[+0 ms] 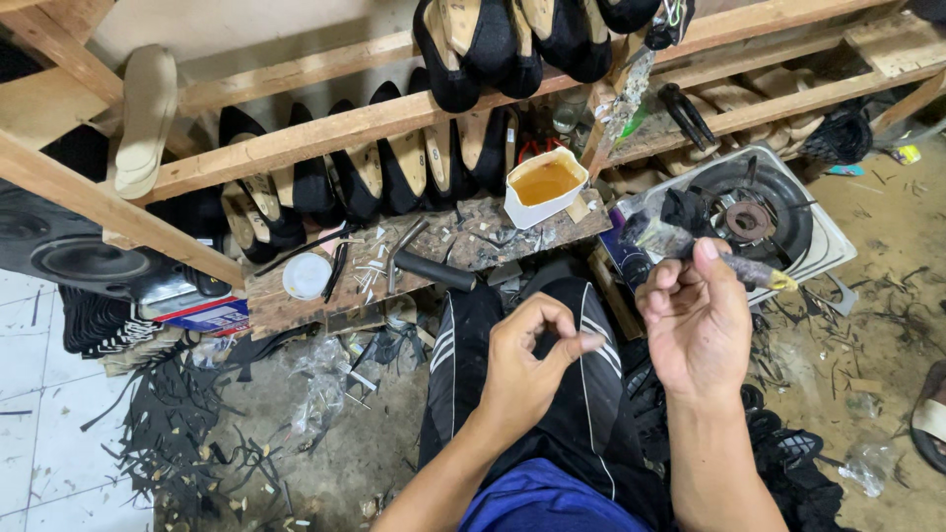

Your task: The person sits on the floor holding a black shoe, dips a brush into a container of glue, and brushes glue along the sole edge of the shoe, repeatedly dipping the brush and coating the shoe's edge. They then set the shoe aside and reach for another shoe from the rack to continue gluing.

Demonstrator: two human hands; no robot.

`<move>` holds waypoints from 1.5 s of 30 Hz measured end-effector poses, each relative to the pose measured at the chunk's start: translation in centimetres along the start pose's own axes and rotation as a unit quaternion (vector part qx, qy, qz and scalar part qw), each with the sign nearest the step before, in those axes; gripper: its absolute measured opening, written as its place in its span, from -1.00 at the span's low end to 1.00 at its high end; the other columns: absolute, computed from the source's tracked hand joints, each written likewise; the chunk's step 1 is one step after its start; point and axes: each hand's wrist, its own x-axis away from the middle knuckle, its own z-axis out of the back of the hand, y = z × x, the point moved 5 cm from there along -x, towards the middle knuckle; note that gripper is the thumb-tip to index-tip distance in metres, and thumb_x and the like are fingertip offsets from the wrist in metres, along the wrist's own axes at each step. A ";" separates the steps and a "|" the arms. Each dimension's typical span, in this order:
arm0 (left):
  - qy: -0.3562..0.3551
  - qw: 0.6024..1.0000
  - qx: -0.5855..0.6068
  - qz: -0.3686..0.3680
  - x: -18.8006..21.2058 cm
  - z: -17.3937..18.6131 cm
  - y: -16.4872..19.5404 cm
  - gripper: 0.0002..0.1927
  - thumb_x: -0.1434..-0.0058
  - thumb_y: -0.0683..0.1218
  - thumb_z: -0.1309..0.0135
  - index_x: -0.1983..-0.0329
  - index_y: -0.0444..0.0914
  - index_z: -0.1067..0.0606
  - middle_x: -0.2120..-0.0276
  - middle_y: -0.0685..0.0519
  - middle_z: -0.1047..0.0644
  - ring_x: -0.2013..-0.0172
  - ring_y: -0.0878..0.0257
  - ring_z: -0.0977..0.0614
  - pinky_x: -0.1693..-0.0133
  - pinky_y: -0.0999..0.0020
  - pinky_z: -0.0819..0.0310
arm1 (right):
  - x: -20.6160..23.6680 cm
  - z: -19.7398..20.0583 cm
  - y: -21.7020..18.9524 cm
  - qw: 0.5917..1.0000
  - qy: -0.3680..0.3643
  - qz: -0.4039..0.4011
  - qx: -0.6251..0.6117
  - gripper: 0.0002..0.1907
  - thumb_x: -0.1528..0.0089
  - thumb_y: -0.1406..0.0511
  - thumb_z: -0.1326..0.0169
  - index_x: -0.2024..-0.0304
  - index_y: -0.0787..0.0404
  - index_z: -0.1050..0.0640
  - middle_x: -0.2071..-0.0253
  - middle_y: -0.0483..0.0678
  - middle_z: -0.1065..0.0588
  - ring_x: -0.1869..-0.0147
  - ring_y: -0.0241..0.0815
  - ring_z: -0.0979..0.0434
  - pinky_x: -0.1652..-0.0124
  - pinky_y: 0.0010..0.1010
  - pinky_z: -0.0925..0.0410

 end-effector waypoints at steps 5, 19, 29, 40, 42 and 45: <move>-0.039 0.993 0.054 0.096 0.5 -0.3 -2.4 -0.94 -0.23 -0.30 -0.17 0.33 -0.36 -0.50 0.35 0.10 -0.53 0.36 0.41 -0.57 0.26 0.51 -0.50 | 0.6 -1.4 0.1 0.996 -0.046 0.063 0.045 -0.88 -0.47 0.24 -0.03 0.09 0.15 -0.48 0.29 -0.03 -0.51 0.17 -0.15 -0.51 0.15 -0.31 -0.35; 0.057 0.892 0.372 0.253 0.5 -0.2 -6.2 -0.71 -0.41 -0.06 0.14 0.44 -0.23 -0.39 0.49 0.11 -0.39 0.47 0.31 -0.40 0.25 0.34 -0.35 | 2.0 -2.2 1.6 0.980 -0.052 0.150 0.117 -0.52 -0.50 0.21 0.00 -0.38 0.36 -0.34 -0.05 0.20 -0.56 0.09 -0.09 -0.58 0.00 -0.25 -0.42; -0.127 0.991 0.013 0.044 2.8 -3.4 -6.2 -0.46 -0.58 0.07 0.24 -0.39 -0.44 -0.26 -0.38 -0.22 -0.30 -0.39 0.07 -0.30 -0.37 0.26 -0.11 | 2.4 -5.0 0.6 0.930 -0.131 0.281 0.199 -0.30 -0.58 0.02 0.12 -0.60 0.12 0.07 -0.60 0.15 -0.12 -0.57 0.08 -0.24 -0.46 -0.08 -0.12; -0.165 0.983 -0.057 0.055 3.0 -5.2 -2.7 -0.09 -0.50 0.40 0.48 -0.56 -0.42 0.03 -0.59 -0.25 0.01 -0.60 -0.03 0.03 -0.52 0.17 0.22 | -0.2 -6.2 0.2 0.931 -0.163 0.308 0.104 -0.24 -0.55 -0.13 0.29 -0.58 -0.05 0.29 -0.70 0.10 0.22 -0.74 0.07 0.26 -0.61 -0.13 0.33; -0.168 0.983 -0.033 0.066 1.4 -5.2 -2.9 -0.03 -0.46 0.44 0.55 -0.58 -0.41 0.10 -0.60 -0.24 0.06 -0.61 -0.03 0.08 -0.52 0.18 0.27 | -0.1 -4.9 0.5 0.912 -0.126 0.253 -0.297 -0.17 -0.48 -0.19 0.42 -0.58 0.00 0.35 -0.68 0.13 0.24 -0.71 0.10 0.27 -0.56 -0.12 0.34; -0.112 0.993 -0.017 -0.010 -2.1 -3.3 -3.3 -0.01 -0.46 0.45 0.59 -0.60 -0.42 0.04 -0.60 -0.27 0.02 -0.60 -0.06 0.06 -0.53 0.17 0.29 | 3.1 -5.1 5.0 0.461 -0.024 -0.008 -0.887 -0.01 -0.31 -0.26 0.63 -0.58 0.13 0.43 -0.64 0.22 0.27 -0.66 0.15 0.28 -0.44 -0.08 0.36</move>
